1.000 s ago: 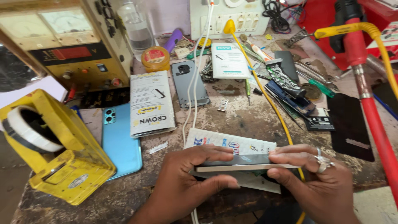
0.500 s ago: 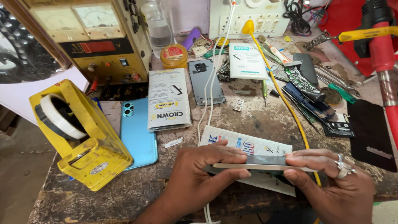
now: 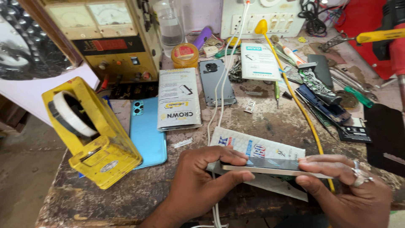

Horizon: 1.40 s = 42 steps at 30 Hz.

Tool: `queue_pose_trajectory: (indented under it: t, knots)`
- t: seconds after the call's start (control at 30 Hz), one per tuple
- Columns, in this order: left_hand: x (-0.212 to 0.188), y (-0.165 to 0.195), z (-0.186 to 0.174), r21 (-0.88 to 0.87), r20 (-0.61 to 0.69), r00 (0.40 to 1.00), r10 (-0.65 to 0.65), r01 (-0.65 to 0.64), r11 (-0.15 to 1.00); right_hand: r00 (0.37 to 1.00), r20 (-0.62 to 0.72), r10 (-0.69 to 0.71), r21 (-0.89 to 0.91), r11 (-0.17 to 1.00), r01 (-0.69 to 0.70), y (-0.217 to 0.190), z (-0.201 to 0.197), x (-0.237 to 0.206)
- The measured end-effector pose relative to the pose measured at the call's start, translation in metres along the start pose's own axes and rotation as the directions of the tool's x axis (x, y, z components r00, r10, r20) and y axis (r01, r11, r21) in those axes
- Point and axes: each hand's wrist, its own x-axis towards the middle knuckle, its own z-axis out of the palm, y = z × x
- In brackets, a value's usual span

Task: The person repairs a smartphone at a cluttered workbench. They press a new battery into the open phone body, align and seat the internal components, fit the back cover onto the frame, press the edges closed, then use a screwdriver to work on screws inside the opened device.

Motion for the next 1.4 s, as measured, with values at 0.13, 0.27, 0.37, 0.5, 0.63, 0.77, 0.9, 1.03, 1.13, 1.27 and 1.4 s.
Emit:
queue_pose_trajectory:
  t: [0.13,0.27,0.37,0.5,0.63,0.77,0.9,1.03,1.13,1.27,1.4]
  knots:
    - [-0.001,0.000,-0.002,0.044,-0.006,1.000,0.008,-0.008,0.999,0.999,0.033,0.042,0.138,0.989,-0.046,0.001,-0.003,0.000]
    - [-0.003,0.000,-0.002,0.019,-0.029,0.997,-0.066,0.066,0.998,0.995,0.062,0.080,0.323,0.941,-0.095,0.005,-0.006,-0.002]
    - [-0.004,0.001,-0.004,0.034,-0.029,0.997,-0.070,0.071,0.997,0.998,0.057,0.001,0.307,0.952,-0.018,0.007,-0.005,-0.003]
    - [-0.004,0.001,-0.005,0.026,-0.036,0.997,-0.071,0.072,0.997,0.999,0.046,0.011,0.305,0.952,-0.025,0.005,-0.003,-0.005]
    - [0.001,-0.001,-0.005,0.042,-0.043,0.991,-0.127,0.128,0.991,0.991,0.099,0.087,0.318,0.941,-0.114,0.007,-0.006,0.002]
    - [0.013,-0.006,-0.009,-0.018,-0.015,0.974,-0.228,0.228,0.974,0.953,0.192,0.234,0.326,0.901,-0.287,0.020,-0.014,0.012]
    - [0.028,-0.009,-0.019,0.053,0.062,0.995,-0.075,0.072,0.996,0.972,0.190,0.135,0.202,0.964,-0.174,0.040,-0.015,0.017]
    - [0.034,-0.012,-0.029,0.053,0.150,0.971,-0.186,0.180,0.982,0.953,0.220,0.209,0.302,0.914,-0.271,0.059,-0.009,0.020]
    - [0.038,-0.013,-0.027,0.149,0.130,0.959,-0.253,0.233,0.961,0.938,0.291,0.190,0.357,0.888,-0.291,0.070,-0.010,0.028]
    - [0.051,-0.008,-0.026,-0.002,0.142,0.979,-0.147,0.149,0.989,0.963,0.187,0.195,0.397,0.882,-0.256,0.073,-0.007,0.036]
    - [0.064,0.003,-0.026,-0.284,0.157,0.978,-0.134,0.175,0.943,0.949,0.131,0.286,0.604,0.736,-0.305,0.063,-0.007,0.036]
